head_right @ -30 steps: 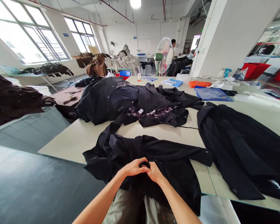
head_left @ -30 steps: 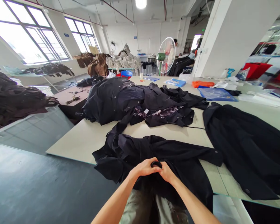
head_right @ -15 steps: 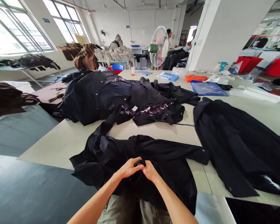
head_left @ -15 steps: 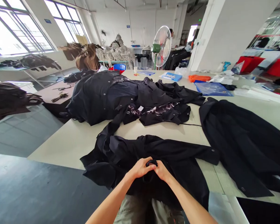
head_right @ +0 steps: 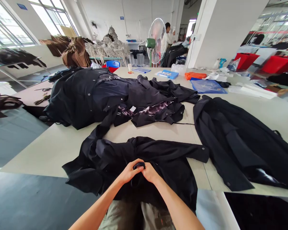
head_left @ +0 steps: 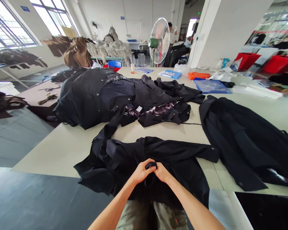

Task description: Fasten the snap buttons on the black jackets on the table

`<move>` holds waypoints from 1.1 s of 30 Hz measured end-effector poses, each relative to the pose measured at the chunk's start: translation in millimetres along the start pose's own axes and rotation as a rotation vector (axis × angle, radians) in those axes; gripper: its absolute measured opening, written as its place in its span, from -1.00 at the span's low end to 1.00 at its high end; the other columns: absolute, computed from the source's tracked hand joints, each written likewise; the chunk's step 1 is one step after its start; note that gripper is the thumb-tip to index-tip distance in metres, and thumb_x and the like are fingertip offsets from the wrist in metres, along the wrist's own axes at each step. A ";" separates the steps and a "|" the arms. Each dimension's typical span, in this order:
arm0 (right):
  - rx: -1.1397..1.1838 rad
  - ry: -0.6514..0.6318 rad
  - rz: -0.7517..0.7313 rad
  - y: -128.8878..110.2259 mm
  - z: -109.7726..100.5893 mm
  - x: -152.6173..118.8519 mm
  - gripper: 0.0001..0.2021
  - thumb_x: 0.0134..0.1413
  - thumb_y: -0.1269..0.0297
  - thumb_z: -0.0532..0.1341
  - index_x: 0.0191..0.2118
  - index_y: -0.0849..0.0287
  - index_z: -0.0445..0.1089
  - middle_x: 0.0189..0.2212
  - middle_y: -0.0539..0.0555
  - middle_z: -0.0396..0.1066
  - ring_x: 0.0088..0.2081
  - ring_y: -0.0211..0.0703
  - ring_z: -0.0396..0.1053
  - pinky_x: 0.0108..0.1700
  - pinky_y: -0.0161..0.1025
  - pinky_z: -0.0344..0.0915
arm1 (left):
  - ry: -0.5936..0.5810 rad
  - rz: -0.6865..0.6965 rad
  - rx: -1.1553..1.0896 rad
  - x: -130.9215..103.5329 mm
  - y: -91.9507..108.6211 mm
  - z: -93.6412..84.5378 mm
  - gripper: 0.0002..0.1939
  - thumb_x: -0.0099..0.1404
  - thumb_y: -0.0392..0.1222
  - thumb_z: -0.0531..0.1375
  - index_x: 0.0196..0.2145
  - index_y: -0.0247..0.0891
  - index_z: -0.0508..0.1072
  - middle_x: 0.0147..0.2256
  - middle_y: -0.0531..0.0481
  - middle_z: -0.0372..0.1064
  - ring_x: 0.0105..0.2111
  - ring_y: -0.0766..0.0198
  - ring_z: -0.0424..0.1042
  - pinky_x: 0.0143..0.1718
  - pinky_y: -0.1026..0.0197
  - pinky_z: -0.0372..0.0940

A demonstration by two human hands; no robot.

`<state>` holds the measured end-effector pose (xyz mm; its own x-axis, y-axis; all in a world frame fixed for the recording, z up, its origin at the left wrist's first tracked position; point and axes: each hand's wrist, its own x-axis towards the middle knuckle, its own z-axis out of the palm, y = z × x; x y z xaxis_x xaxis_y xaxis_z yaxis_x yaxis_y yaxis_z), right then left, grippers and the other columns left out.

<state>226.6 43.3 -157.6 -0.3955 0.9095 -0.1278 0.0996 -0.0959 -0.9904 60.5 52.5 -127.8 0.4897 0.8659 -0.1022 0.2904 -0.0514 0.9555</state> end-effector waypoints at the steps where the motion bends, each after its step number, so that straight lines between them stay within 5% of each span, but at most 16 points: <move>1: 0.000 0.001 0.003 -0.7 -0.1 -0.1 -0.71 0.10 0.16 0.12 -0.38 0.24 0.51 -0.43 0.05 0.51 -0.27 -0.04 0.47 -0.14 -0.17 0.36 | 0.008 0.001 -0.010 0.5 -1.1 0.5 -0.63 0.32 0.08 0.20 -0.10 -0.26 0.50 -0.23 -0.02 0.49 -0.21 0.16 0.43 -0.10 0.18 0.29; 20: -0.012 0.030 -0.024 -3.6 2.6 -1.5 -0.69 0.11 0.19 0.13 -0.23 0.24 0.57 -0.32 0.09 0.57 -0.23 0.00 0.50 -0.07 -0.11 0.40 | -0.040 0.000 -0.160 4.1 -5.1 -0.4 -0.63 0.28 0.09 0.25 -0.19 -0.30 0.49 -0.26 -0.04 0.45 -0.20 0.16 0.40 -0.07 0.16 0.29; 29: -0.047 0.008 -0.007 -1.3 0.6 -2.8 -0.67 0.14 0.14 0.12 -0.29 0.25 0.55 -0.36 0.09 0.56 -0.24 0.01 0.50 -0.14 -0.13 0.40 | -0.077 -0.059 -0.032 -0.7 1.8 -3.3 -0.55 0.33 0.07 0.20 0.08 -0.20 0.44 -0.02 -0.08 0.49 0.00 0.07 0.44 0.12 0.06 0.25; 33: -0.054 0.011 -0.019 0.0 1.1 -5.3 -0.66 0.15 0.11 0.13 -0.30 0.25 0.55 -0.36 0.09 0.56 -0.24 0.02 0.51 -0.12 -0.12 0.40 | -0.122 -0.064 0.087 -2.7 6.9 -7.3 -0.55 0.37 0.09 0.15 0.10 -0.19 0.43 -0.07 -0.06 0.51 -0.08 0.11 0.47 0.05 0.08 0.30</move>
<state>227.7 38.1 -157.0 -0.3874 0.9155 -0.1084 0.1415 -0.0572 -0.9883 55.2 53.4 -118.8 0.5624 0.8024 -0.1996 0.3916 -0.0458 0.9190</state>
